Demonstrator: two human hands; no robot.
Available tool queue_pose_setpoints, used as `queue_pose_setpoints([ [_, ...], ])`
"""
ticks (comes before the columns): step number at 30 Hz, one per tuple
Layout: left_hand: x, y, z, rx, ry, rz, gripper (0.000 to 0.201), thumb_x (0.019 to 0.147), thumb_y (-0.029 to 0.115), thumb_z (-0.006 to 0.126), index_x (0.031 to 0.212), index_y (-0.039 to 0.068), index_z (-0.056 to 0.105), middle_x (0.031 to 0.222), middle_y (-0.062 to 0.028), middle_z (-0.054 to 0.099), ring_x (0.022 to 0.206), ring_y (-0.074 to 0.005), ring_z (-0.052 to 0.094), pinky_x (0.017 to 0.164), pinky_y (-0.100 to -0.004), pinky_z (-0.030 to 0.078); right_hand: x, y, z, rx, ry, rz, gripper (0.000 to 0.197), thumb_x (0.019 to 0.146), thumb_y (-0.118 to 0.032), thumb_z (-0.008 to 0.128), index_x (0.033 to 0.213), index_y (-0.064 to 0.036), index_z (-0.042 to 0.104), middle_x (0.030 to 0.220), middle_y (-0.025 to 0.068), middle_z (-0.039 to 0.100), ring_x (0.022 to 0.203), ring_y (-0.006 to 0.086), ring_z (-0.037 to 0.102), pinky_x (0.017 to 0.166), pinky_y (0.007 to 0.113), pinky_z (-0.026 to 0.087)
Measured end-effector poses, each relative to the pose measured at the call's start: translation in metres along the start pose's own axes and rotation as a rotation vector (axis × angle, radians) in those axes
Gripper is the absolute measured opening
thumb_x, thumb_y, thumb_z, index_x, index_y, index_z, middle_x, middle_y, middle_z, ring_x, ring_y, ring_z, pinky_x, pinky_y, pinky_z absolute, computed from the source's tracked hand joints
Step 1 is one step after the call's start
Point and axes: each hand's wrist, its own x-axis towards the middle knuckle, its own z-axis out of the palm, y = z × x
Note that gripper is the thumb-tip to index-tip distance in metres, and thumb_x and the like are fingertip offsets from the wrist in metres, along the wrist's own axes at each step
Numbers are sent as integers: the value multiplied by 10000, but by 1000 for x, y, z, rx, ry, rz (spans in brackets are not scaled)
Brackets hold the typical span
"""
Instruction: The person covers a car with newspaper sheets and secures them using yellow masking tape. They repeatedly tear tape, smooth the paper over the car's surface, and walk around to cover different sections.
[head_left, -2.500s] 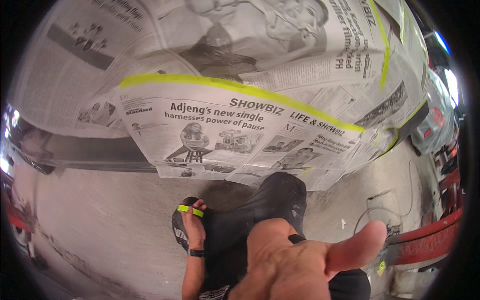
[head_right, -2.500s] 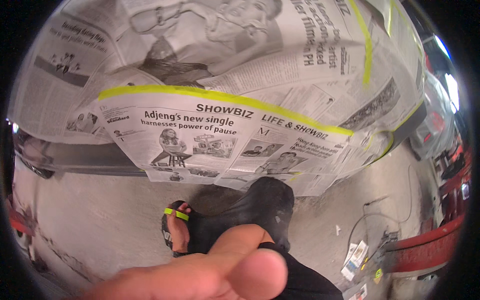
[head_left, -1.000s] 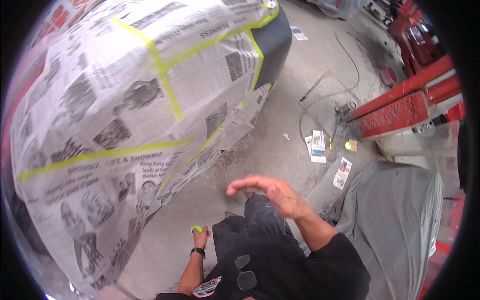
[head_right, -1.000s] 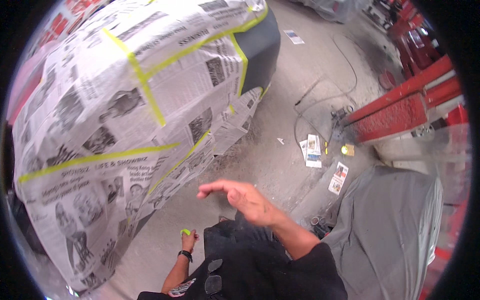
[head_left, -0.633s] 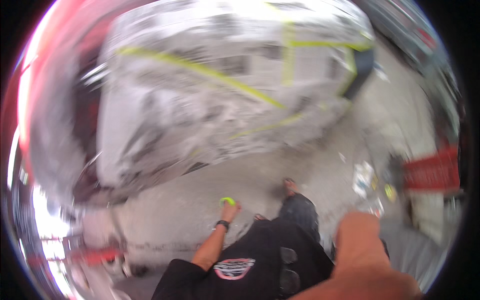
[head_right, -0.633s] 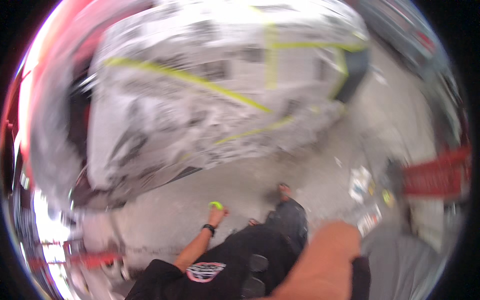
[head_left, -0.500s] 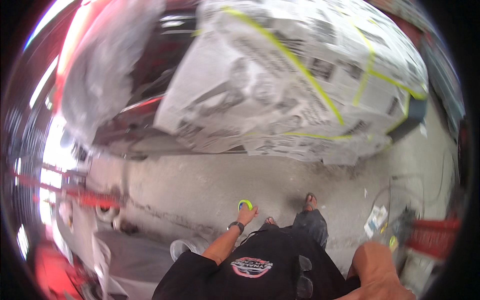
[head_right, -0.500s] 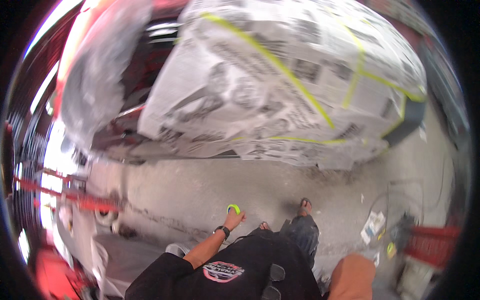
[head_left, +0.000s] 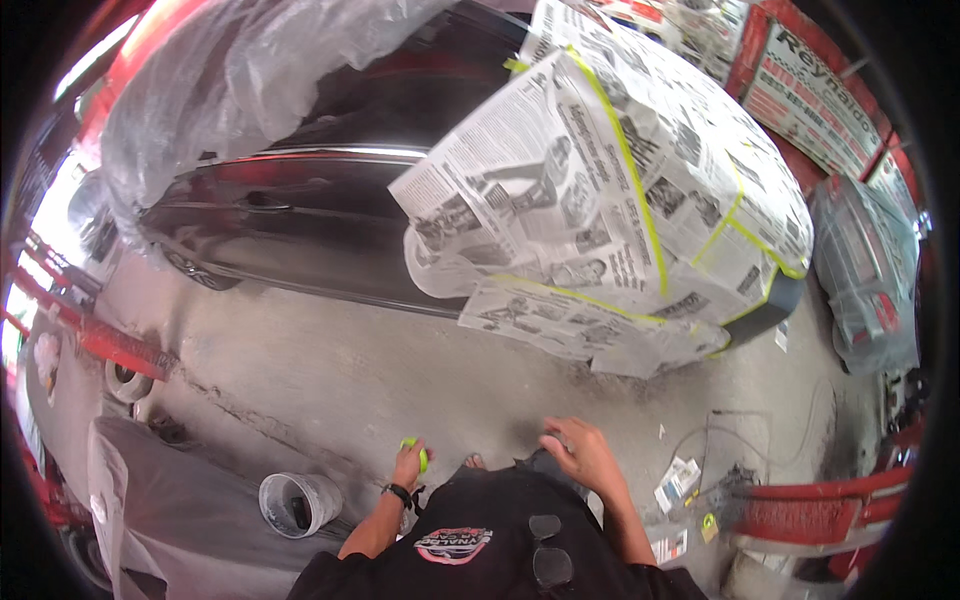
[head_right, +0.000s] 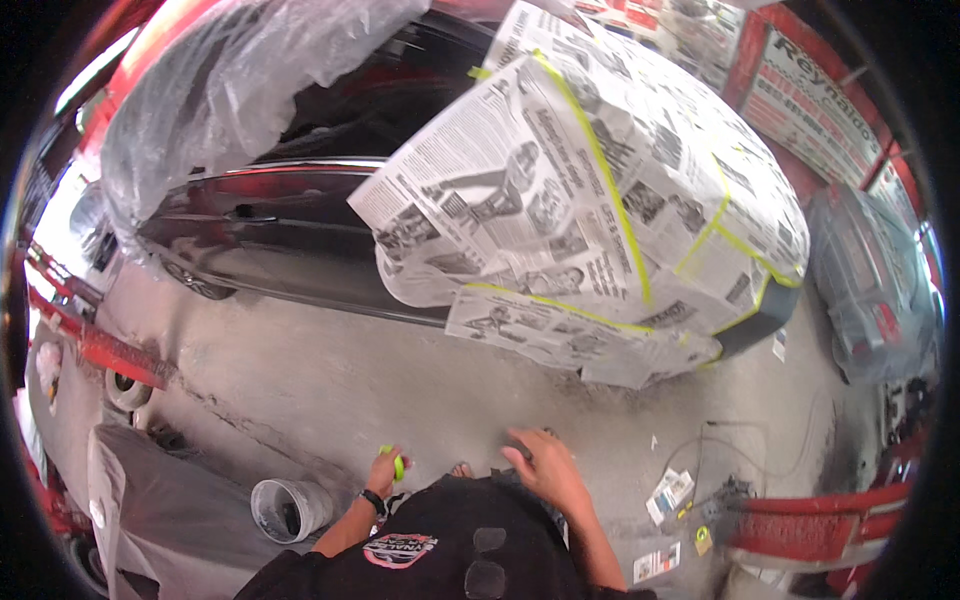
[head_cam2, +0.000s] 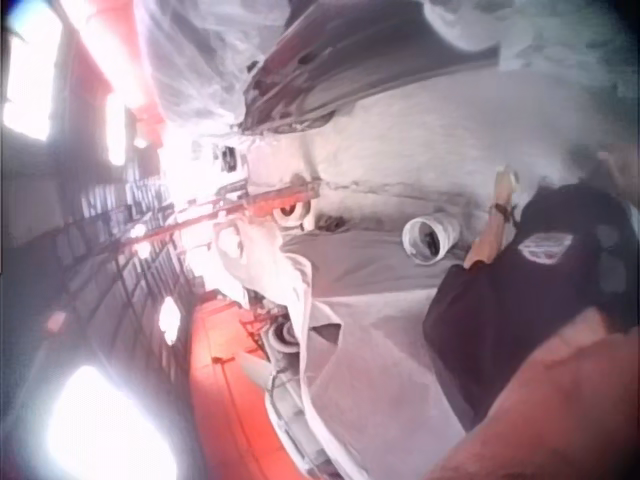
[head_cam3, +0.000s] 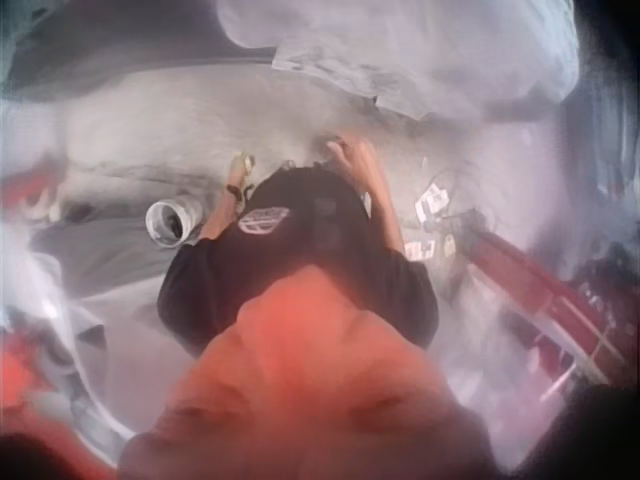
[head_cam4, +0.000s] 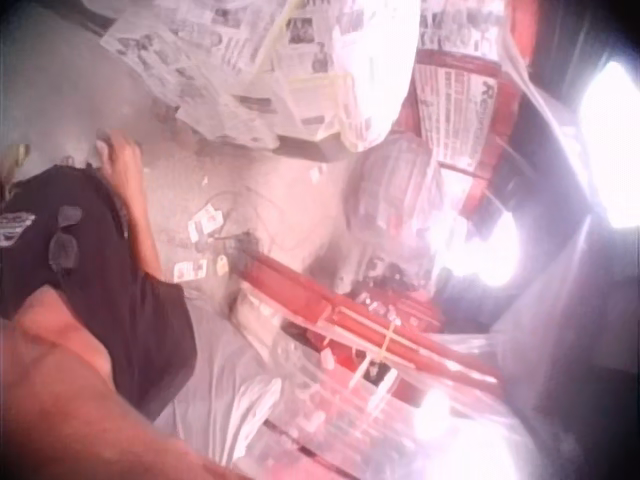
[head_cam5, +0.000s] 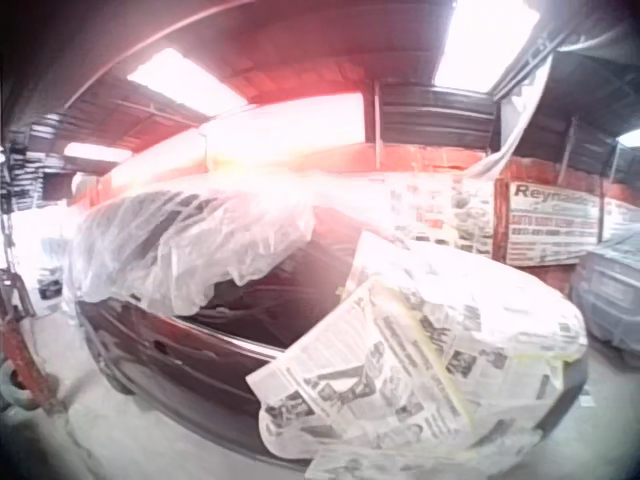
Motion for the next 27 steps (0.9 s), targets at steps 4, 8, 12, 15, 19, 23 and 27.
queue_pose_setpoints([
  [4, -37, 103, 83, -102, -611, 153, 585, 1030, 457, 380, 1351, -27, 453, 1204, -125, 610, 1100, -216, 588, 1022, -362, 413, 13, -4, 42, 89, -90, 192, 334, 900, -244, 643, 1094, 28, 634, 956, 228, 674, 952, 391, 643, 838, 448, 491],
  [8, -85, 161, 143, -63, -960, 378, 669, 1038, 493, 300, 1471, -16, 323, 1429, -163, 461, 1296, -251, 471, 1118, -380, 310, 10, -11, 71, 211, 127, 17, 346, 907, -208, 645, 1156, 25, 585, 1043, 229, 657, 955, 394, 644, 834, 434, 503],
  [12, -113, 192, 170, 428, -1054, 617, 639, 1050, 450, 255, 1480, -17, 318, 1479, -184, 408, 1348, -266, 425, 1137, -390, 279, 0, -4, 67, 489, 235, 181, 290, 942, -190, 620, 1138, 19, 575, 1007, 153, 676, 913, 262, 666, 801, 361, 511],
  [15, -165, 252, 180, 569, -1041, 798, 685, 1026, 515, 258, 1470, 2, 355, 1477, -188, 419, 1355, -286, 421, 1151, -419, 263, -11, 19, 56, 773, 353, 340, 247, 961, -206, 603, 1066, 12, 556, 881, 87, 668, 813, 122, 641, 703, 279, 495],
  [19, -274, 338, 191, 15, -1593, 787, 701, 995, 562, 315, 1439, 25, 398, 1431, -179, 467, 1325, -294, 449, 1143, -443, 274, -29, 80, 46, 627, 509, 524, 240, 948, -215, 599, 955, 16, 536, 673, 75, 632, 573, 138, 615, 545, 296, 476],
  [23, -314, 352, 217, -23, -2152, 697, 640, 986, 513, 377, 1392, 23, 448, 1381, -176, 506, 1287, -295, 480, 1118, -446, 305, -81, 186, 79, 515, 584, 815, 291, 934, -243, 590, 806, 14, 547, 559, 86, 579, 484, 167, 579, 480, 323, 472],
  [27, -335, 342, 233, 10, -2297, 687, 579, 977, 464, 439, 1345, 20, 498, 1331, -173, 544, 1249, -297, 512, 1093, -448, 335, -190, 276, 126, 431, 558, 1163, 337, 880, -228, 585, 682, 44, 594, 620, 174, 631, 537, 240, 653, 501, 406, 530],
])
